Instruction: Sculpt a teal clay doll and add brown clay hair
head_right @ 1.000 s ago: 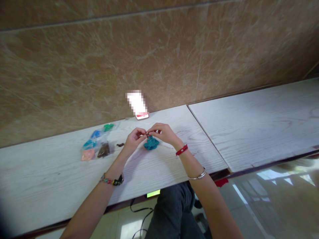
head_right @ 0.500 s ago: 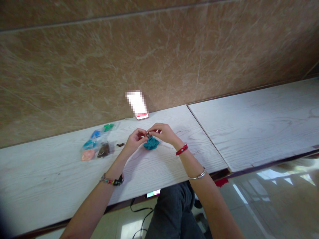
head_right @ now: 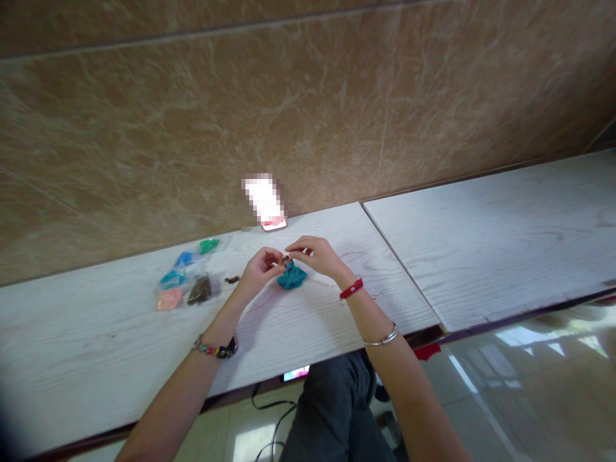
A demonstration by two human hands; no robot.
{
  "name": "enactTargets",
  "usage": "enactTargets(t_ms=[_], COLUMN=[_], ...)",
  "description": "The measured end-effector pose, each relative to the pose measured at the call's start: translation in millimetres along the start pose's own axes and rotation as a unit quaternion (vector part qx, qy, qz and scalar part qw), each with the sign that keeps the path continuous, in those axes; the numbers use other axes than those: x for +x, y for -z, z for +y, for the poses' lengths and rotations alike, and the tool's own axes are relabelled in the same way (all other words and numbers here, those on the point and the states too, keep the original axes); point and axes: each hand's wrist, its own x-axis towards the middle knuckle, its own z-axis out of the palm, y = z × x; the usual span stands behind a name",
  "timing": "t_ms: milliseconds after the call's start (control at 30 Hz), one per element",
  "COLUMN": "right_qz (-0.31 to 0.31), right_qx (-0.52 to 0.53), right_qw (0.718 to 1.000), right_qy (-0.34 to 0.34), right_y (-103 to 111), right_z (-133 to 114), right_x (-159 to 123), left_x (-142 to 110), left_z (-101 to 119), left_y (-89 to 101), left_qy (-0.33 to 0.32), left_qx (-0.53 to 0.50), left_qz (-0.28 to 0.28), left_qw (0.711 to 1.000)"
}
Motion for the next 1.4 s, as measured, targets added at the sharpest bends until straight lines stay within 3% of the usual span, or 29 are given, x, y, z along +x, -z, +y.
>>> enactTargets(t_ms=[133,233,367,467,600,667,900,1100,1267,1400], right_qz=[0.042,0.081,0.132,0.153,0.150,0.143,0.112,0.028,0.083,0.115], right_qx=[0.014,0.038,0.075,0.092,0.096,0.092,0.039,-0.014,-0.033,-0.039], right_qw=[0.999,0.995,0.987,0.982,0.981,0.983,0.992,0.999,0.996,0.993], right_qy=[-0.015,-0.034,-0.060,-0.068,-0.075,-0.075,-0.052,0.009,0.027,0.000], right_y=[2,3,2,2,1,-1,-3,-1,-1,3], right_z=[4,8,8,7,5,4,3,-4,-4,1], right_x=[0,1,2,3,2,1,-3,-7,-6,-7], left_x=[5,6,2,-2,-1,0,2,3,2,1], left_z=[1,1,-5,-10,-10,-9,-13,-16,-11,-5], left_y=[15.6,41.5,80.2,93.8,88.4,83.4,79.8,77.6,70.1,62.7], left_qy=[-0.030,-0.014,0.013,0.067,0.128,0.146,0.134,0.104,0.104,0.105], left_qx=[0.053,0.184,0.401,0.480,0.508,0.513,0.541,0.568,0.559,0.574], left_qz=[0.025,0.056,0.065,0.025,-0.077,-0.094,-0.097,-0.066,-0.086,-0.072], left_qw=[0.998,0.981,0.914,0.874,0.848,0.841,0.824,0.814,0.818,0.809])
